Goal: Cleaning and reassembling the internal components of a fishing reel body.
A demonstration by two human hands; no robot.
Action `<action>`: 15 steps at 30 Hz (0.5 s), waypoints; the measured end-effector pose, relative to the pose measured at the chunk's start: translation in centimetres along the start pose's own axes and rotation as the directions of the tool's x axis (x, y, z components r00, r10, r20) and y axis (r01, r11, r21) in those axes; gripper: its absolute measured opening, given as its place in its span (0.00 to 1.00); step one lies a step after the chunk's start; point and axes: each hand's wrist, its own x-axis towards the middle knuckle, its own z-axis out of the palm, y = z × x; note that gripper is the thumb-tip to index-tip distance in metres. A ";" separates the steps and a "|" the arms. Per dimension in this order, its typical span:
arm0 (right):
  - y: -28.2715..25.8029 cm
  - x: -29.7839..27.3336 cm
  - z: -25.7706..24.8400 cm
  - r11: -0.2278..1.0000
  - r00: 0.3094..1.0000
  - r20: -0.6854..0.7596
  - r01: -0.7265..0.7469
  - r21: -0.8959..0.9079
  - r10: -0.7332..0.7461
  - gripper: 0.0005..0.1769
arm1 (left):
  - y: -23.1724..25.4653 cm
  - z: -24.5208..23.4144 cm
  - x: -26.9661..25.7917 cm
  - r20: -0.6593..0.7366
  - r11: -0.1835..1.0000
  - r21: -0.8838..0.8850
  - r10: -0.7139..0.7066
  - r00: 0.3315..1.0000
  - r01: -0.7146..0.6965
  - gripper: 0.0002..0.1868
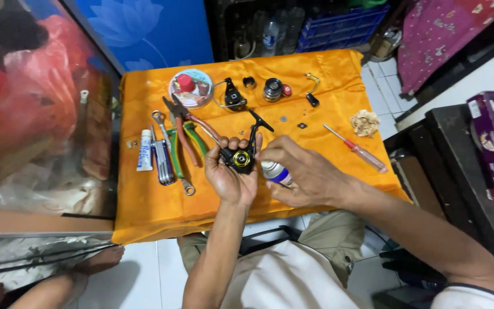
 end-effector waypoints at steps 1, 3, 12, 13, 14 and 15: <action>0.2 -0.2 -0.1 1.000 1.000 0.000 -0.001 -0.006 0.001 0.29 | -0.6 0.6 -0.2 0.003 1.000 -0.004 -0.004 1.000 0.004 0.09; 0.5 -0.5 -0.2 0.993 0.995 0.047 -0.095 0.063 0.092 0.30 | -1.7 1.8 -0.7 0.004 1.000 -0.011 0.028 1.000 -0.028 0.08; 1.0 -0.8 -0.1 0.936 0.953 0.152 -0.290 0.199 0.263 0.33 | -3.0 3.6 -1.3 -0.038 0.976 0.168 0.145 0.989 -0.137 0.11; 1.0 -0.8 -0.2 0.935 0.952 0.158 -0.290 0.202 0.261 0.33 | -3.0 3.5 -1.3 -0.043 0.976 0.168 0.150 0.988 -0.140 0.11; 1.0 -0.8 -0.2 0.927 0.947 0.169 -0.307 0.216 0.274 0.33 | -2.9 3.4 -1.3 -0.035 0.975 0.170 0.150 0.988 -0.142 0.11; 1.1 -0.7 -0.5 0.919 0.941 0.173 -0.324 0.224 0.290 0.33 | -3.1 3.4 -1.1 -0.020 0.976 0.171 0.144 0.989 -0.138 0.11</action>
